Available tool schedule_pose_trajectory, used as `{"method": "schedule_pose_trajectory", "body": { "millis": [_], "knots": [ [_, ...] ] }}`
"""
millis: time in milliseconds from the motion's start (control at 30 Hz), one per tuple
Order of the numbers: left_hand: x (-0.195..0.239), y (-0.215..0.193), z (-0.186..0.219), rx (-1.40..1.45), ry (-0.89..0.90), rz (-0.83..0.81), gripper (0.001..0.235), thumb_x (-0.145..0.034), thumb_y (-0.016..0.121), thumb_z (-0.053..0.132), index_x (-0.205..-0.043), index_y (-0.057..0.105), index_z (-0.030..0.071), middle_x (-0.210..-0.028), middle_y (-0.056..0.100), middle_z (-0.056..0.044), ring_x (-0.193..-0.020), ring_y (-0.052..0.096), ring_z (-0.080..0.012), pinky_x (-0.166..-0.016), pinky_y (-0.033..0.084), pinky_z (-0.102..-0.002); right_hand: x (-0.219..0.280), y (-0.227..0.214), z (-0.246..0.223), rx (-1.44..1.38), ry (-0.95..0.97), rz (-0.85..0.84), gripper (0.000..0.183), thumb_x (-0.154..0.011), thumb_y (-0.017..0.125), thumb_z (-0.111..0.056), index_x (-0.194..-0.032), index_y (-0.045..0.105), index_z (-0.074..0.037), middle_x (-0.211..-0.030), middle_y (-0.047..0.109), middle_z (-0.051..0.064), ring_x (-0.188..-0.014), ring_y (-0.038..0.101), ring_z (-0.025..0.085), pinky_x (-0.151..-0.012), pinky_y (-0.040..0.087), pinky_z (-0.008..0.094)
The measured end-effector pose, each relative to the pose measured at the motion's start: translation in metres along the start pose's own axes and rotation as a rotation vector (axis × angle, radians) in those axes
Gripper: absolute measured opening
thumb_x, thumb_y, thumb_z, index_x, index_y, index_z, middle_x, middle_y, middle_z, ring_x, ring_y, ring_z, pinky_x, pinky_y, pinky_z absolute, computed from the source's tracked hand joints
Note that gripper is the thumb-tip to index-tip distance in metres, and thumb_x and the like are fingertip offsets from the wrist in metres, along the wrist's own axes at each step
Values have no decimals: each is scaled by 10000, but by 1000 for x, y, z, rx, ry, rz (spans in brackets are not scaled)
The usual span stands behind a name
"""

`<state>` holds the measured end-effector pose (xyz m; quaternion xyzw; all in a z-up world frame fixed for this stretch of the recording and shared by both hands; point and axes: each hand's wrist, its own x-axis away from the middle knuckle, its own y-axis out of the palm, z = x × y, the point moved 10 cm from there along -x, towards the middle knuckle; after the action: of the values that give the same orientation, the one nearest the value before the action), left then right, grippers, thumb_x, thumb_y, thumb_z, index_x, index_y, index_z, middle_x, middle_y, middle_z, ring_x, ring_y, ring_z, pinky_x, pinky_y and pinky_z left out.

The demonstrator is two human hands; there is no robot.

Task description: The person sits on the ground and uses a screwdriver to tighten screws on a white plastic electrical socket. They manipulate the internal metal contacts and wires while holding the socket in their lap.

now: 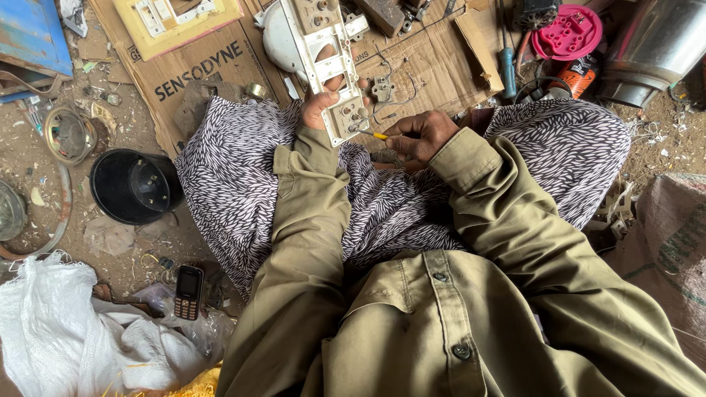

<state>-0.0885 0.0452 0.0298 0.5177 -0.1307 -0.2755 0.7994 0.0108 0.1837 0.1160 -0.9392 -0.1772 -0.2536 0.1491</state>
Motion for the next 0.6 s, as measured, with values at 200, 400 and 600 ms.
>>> {"method": "schedule_pose_trajectory", "body": {
  "millis": [200, 400, 600],
  "knots": [
    [6, 0, -1, -108, -35, 67, 869, -849, 567, 26, -1650, 245, 125, -1673, 338, -231, -1247, 591, -351, -873, 649, -501, 1, 0, -6, 94, 18, 62, 200, -907, 712, -160, -1062, 788, -59, -732, 758, 95, -549, 687, 142, -523, 570, 295],
    [2, -10, -6, -230, -20, -10, 830, -815, 573, 30, -1619, 370, 79, -1594, 454, -271, -1185, 632, -352, -907, 625, -463, 32, 0, -61, 541, -350, 345, 174, -897, 733, -174, -1019, 813, -79, -802, 754, 147, -659, 716, 297, -642, 584, 374],
    [-3, -41, -13, -320, -61, 105, 842, -778, 574, 32, -1593, 364, 36, -1559, 491, -272, -1121, 654, -341, -990, 597, -418, 56, 27, -74, 978, -561, 497, 263, -887, 630, -122, -1135, 704, -79, -976, 710, 66, -866, 727, 236, -690, 580, 341]
  ]
}}
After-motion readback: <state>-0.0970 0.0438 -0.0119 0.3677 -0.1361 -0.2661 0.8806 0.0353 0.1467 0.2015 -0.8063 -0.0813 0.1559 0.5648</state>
